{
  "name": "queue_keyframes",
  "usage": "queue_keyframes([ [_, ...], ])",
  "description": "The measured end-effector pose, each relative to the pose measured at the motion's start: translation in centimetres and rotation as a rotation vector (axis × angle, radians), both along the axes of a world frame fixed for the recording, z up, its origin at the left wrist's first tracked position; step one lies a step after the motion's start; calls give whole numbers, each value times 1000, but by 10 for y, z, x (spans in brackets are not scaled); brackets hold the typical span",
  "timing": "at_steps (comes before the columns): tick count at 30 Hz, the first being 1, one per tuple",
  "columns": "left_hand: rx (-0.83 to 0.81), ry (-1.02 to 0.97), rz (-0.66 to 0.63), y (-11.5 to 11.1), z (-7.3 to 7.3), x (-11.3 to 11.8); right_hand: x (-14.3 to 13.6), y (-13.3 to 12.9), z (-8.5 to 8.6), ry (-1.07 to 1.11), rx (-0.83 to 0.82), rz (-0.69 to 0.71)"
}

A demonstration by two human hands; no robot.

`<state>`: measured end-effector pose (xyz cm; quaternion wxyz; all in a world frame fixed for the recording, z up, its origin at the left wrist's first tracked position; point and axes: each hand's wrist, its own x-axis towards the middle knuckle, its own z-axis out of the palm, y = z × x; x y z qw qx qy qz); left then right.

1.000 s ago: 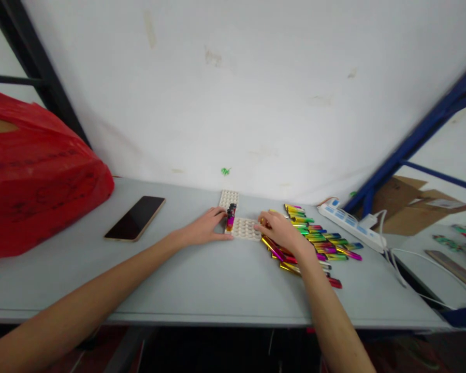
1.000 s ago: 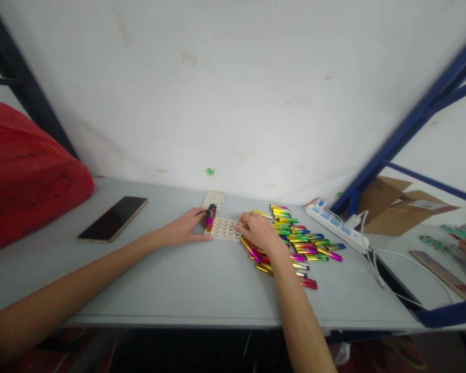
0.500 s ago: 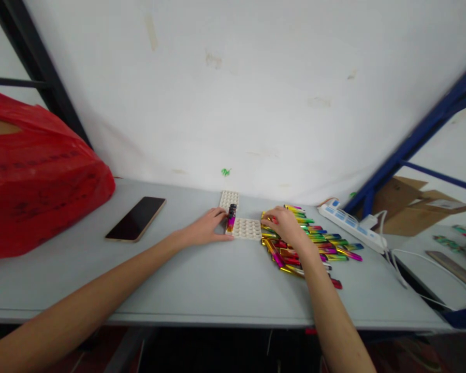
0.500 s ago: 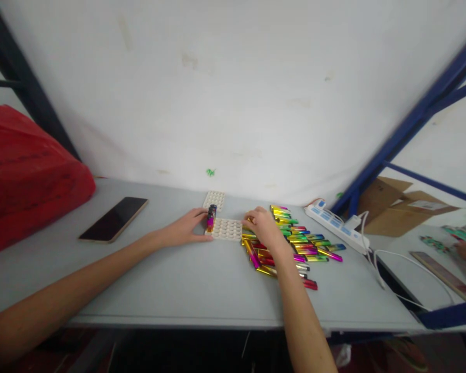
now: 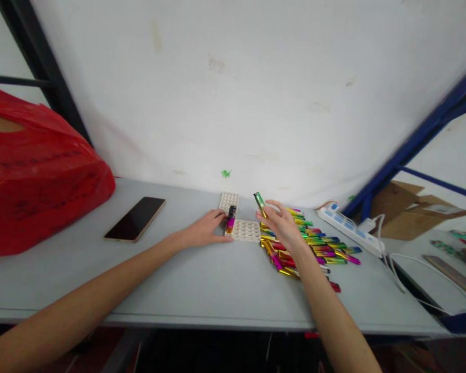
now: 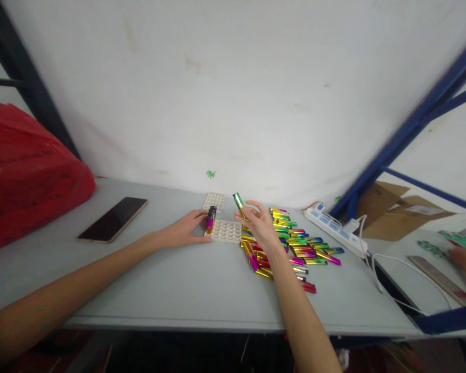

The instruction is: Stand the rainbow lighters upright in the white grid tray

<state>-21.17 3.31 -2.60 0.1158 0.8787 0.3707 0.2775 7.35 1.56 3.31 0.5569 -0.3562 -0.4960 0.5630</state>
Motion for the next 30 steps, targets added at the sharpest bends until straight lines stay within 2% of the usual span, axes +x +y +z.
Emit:
queue_keyframes([
  [5, -21, 13, -3, -2, 3, 2, -22, -9, -3, 10, -114, 159],
  [10, -21, -5, -18, -4, 5, 3, -42, -19, -4, 2, -104, 244],
  [14, -23, 21, -5, -4, 5, 3, -46, -21, -8, 6, -84, 261],
  [20, 6, -9, -14, -5, 5, 4, -41, -17, -10, 8, -91, 199],
  [25, 11, -5, -20, -5, 6, 3, -39, -12, -13, -15, 37, 159],
  [30, 8, 9, -18, -6, 6, 3, -33, -3, -26, -442, 278, 120],
])
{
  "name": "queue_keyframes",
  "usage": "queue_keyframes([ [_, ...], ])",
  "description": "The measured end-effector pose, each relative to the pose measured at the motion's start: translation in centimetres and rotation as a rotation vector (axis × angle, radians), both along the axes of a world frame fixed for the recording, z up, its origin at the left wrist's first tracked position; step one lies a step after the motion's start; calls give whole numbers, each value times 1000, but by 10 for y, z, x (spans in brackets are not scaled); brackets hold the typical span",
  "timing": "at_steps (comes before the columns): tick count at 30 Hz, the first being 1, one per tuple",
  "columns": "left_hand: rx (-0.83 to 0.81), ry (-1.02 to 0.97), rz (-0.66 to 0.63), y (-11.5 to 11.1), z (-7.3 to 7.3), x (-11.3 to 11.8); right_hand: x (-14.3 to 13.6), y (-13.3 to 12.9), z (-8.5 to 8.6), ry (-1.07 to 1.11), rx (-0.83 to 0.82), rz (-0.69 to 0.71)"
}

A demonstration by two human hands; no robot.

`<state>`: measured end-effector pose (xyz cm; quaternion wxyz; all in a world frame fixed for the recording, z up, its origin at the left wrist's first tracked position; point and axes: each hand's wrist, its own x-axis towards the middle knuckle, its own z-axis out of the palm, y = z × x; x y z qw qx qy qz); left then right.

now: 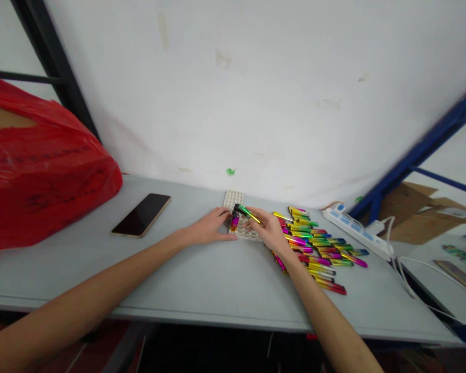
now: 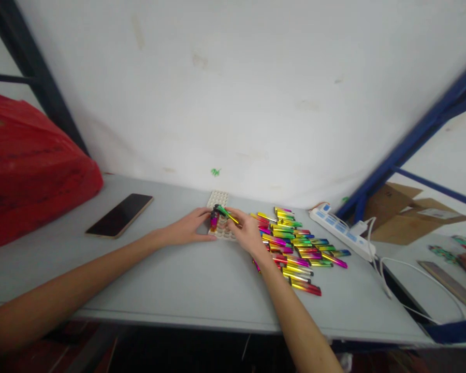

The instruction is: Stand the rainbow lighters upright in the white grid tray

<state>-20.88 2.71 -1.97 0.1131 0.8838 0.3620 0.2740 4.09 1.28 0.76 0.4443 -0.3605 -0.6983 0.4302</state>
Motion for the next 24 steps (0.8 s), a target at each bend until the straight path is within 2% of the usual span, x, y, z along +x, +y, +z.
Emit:
queue_keyframes([
  [2, 2, 5, 1, 0, -1, 0, 2, 2, -5, -133, 58, 11],
  [6, -3, 18, 8, 2, -2, 0, 2, 2, -9, -229, 29, 58],
  [13, -10, 15, 6, 3, -4, -1, -2, -3, 0, -20, -156, 66],
  [16, -3, 11, 4, 2, -3, -1, -3, -5, 4, -44, -134, -48],
  [21, -8, 18, 9, 2, -2, -1, -4, -8, 11, -189, 131, -268],
  [24, -7, 25, 16, 2, -2, -1, -4, -10, 12, -253, 220, -349],
])
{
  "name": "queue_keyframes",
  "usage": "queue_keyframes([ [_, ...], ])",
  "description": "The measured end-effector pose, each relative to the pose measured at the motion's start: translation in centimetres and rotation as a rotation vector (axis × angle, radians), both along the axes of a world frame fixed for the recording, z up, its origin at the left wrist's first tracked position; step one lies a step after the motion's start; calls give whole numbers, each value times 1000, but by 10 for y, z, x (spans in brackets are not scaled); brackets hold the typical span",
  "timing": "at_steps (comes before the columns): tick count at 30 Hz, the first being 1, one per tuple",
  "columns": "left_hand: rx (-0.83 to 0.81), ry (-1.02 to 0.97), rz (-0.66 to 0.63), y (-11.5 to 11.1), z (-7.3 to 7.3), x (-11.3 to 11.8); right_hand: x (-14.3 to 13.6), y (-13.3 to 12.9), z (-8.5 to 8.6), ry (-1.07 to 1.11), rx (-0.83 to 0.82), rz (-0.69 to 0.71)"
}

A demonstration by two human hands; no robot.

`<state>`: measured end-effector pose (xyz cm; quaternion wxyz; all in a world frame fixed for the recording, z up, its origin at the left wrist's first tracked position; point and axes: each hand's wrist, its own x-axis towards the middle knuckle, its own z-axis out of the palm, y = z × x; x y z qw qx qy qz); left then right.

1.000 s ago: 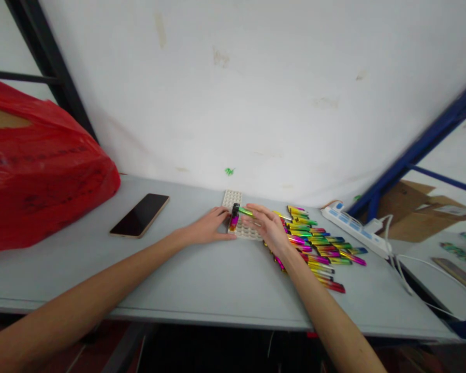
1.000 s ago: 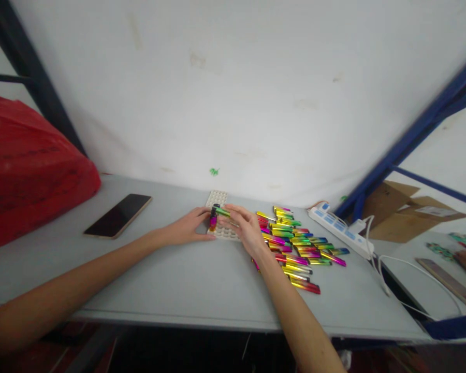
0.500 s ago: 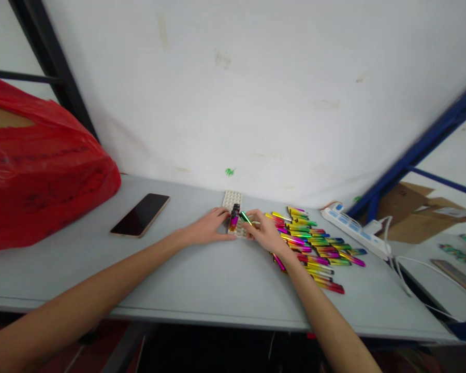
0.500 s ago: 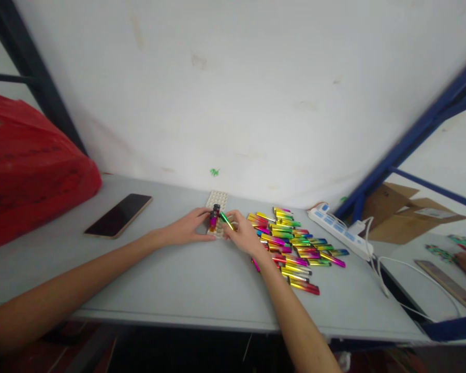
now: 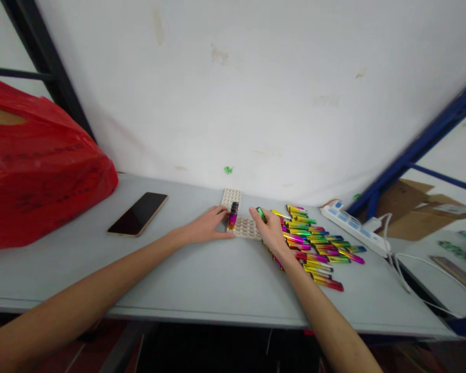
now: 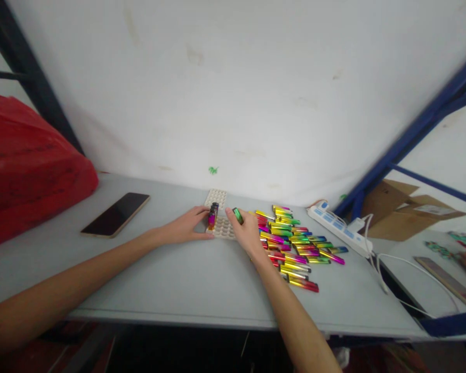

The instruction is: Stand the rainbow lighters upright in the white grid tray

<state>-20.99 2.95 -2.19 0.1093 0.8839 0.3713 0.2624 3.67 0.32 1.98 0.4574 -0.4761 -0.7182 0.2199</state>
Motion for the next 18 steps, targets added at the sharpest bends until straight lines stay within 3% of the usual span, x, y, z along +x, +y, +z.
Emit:
queue_keyframes([
  [9, 17, 5, 24, 3, -4, 1, -6, 1, -7, -107, 98, -114],
  [18, 1, -3, -5, 1, 0, 1, -3, -7, 3, -242, 128, 93],
])
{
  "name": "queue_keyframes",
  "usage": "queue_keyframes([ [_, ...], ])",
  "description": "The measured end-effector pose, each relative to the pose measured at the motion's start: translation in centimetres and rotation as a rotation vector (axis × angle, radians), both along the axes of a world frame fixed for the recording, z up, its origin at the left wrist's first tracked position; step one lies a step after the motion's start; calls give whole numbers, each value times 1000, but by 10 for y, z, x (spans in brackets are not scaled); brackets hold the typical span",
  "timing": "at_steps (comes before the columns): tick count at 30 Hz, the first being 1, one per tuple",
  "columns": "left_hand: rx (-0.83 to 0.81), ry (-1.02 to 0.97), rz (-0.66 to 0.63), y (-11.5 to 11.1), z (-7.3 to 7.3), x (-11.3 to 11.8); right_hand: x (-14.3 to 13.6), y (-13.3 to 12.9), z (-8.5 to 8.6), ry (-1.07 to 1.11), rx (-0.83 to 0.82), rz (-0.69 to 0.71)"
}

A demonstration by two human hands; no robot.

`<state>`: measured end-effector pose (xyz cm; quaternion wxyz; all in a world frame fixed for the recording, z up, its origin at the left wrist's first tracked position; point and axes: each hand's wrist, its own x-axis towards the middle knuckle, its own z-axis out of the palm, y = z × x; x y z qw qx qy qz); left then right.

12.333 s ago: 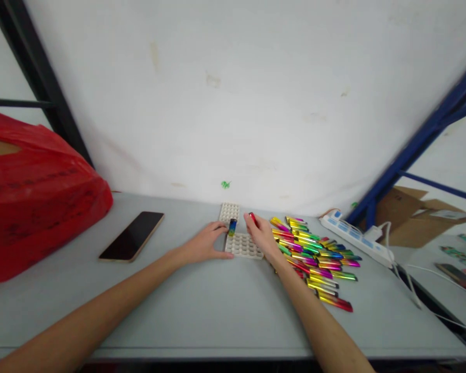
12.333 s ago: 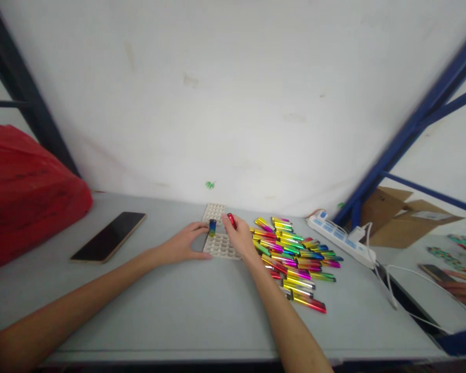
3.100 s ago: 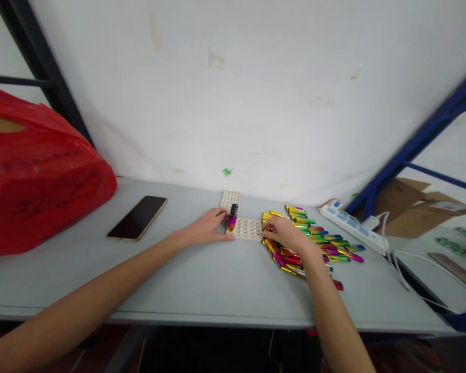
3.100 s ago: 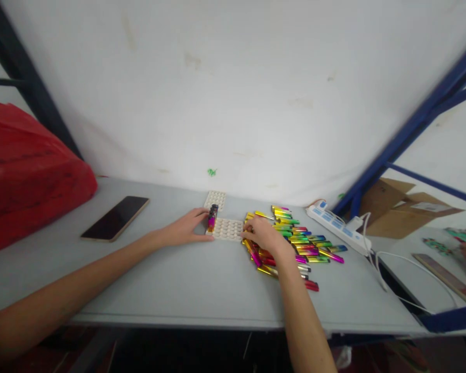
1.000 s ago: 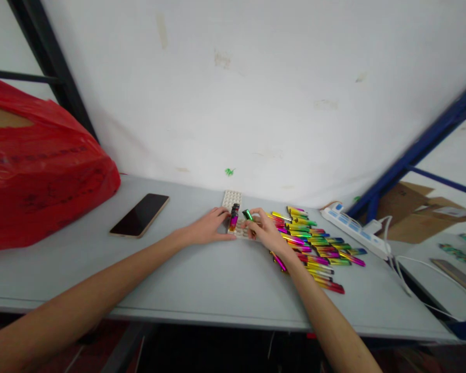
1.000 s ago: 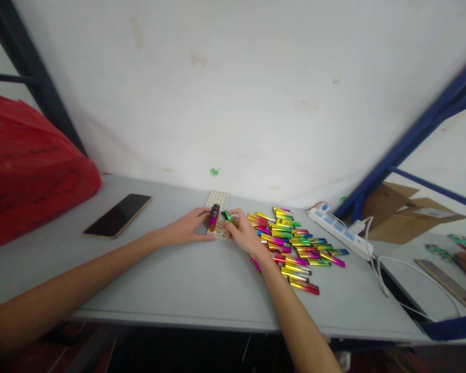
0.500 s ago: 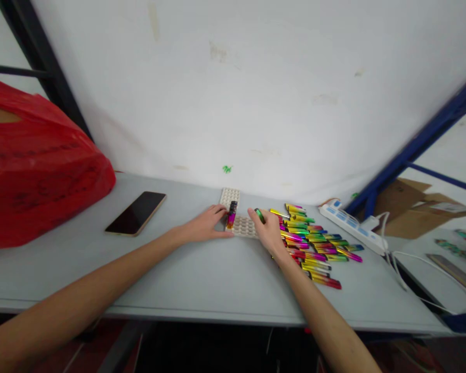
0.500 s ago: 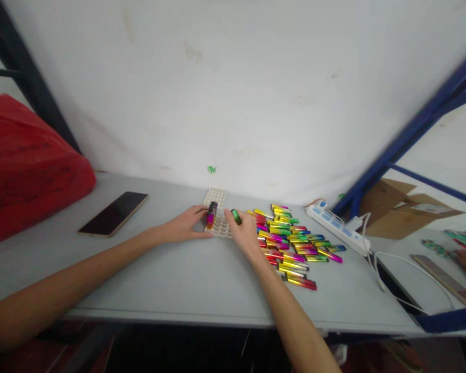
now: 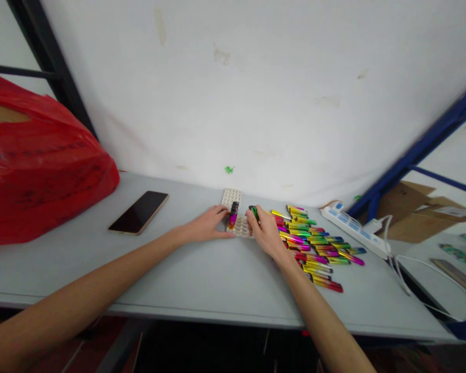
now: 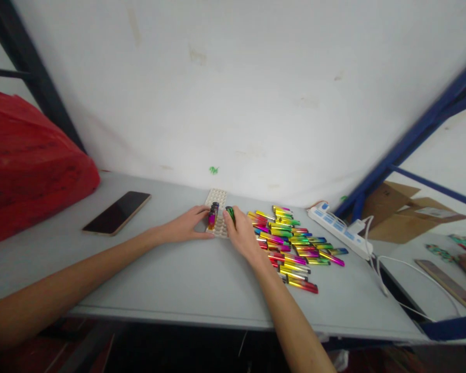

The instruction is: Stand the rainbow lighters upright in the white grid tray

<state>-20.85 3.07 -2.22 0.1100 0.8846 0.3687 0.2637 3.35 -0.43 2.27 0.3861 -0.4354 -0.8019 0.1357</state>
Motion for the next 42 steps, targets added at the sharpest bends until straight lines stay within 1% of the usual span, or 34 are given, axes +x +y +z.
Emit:
queue_keyframes([
  [2, 0, -8, -4, 0, 0, 0, 2, 0, 0, -97, 61, 42],
  [4, 0, -23, -1, 0, 0, 0, 4, 1, 0, -198, 107, 44],
  [6, -3, -30, 4, 0, -1, 0, 7, 3, -1, -259, 87, 36],
  [8, -6, -32, 9, 1, -2, -1, 8, 5, -2, -245, 32, 49],
  [12, -9, -34, 1, 5, -5, -3, 7, 6, -6, -129, -64, 152],
  [15, -13, -28, -14, 8, -5, -5, 2, 6, -10, -144, -105, 194],
  [20, -41, -15, -32, 9, -2, -7, -6, 6, -14, -196, -103, 171],
  [24, -49, -12, -42, 9, -1, -6, -10, 5, -9, -273, -64, 172],
  [28, -43, -10, -35, 9, -1, -6, -10, 6, -6, -374, -18, 111],
  [33, -40, -8, -33, 8, 0, -7, -7, 9, -8, -365, -49, 188],
  [37, -39, -11, -37, 8, 0, -7, -17, 4, -10, -436, -78, 103],
  [40, -45, -11, -32, 8, 0, -7, -18, 4, -2, -460, -58, 99],
  [42, -51, -10, -24, 7, 0, -7, -6, 6, 10, -423, -39, 107],
])
